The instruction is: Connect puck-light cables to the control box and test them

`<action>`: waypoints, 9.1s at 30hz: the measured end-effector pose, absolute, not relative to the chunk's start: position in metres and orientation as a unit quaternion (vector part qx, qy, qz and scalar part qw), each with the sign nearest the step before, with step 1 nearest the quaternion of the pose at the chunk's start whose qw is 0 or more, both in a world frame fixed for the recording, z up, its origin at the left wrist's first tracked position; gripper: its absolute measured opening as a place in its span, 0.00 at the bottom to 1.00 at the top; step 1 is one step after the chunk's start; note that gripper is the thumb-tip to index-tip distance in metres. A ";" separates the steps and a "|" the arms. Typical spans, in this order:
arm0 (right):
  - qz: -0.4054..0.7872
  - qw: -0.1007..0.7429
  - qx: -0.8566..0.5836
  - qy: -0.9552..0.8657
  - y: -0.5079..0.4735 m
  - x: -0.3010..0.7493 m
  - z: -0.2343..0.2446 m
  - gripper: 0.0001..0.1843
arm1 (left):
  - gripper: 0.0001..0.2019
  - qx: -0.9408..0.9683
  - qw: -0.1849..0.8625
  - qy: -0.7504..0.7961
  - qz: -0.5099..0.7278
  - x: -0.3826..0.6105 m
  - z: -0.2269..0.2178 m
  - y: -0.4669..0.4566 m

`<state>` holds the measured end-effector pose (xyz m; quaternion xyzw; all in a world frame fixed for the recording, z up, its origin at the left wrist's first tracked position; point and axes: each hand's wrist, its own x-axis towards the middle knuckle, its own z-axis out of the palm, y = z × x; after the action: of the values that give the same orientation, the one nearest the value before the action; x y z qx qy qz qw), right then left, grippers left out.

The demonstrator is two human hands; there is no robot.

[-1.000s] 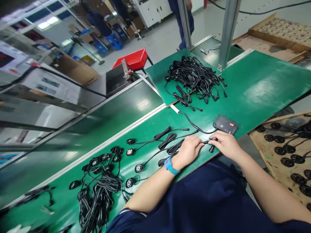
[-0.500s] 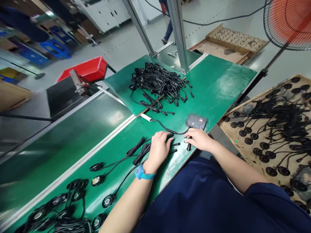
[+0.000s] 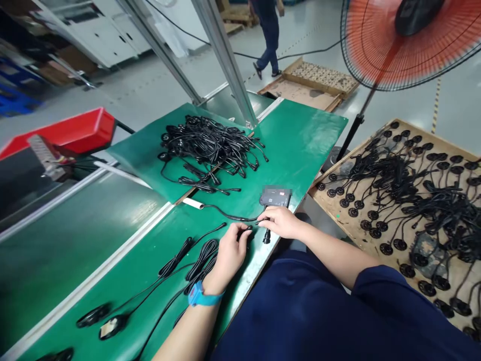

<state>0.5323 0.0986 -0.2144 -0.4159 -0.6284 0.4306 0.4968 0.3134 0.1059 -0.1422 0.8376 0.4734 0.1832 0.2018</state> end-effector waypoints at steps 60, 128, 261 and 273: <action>0.073 0.459 -0.584 -0.666 0.071 0.531 -0.232 0.22 | 0.33 0.547 0.072 0.807 0.209 0.004 -0.030 0.031; 0.107 0.451 -0.613 -0.640 0.068 0.519 -0.246 0.25 | 0.15 0.480 -0.116 0.845 0.205 -0.026 -0.010 0.086; 0.079 0.443 -0.610 -0.652 0.065 0.561 -0.249 0.18 | 0.41 0.567 -0.007 0.823 -0.012 0.058 -0.038 0.105; 0.058 0.433 -0.601 -0.669 0.066 0.543 -0.237 0.17 | 0.27 0.632 -0.008 0.768 0.099 0.038 -0.039 0.105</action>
<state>0.5428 0.0661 -0.2368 -0.6013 -0.6692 0.0579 0.4326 0.0379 0.1050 -0.0392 0.6323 0.7684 0.0991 -0.0075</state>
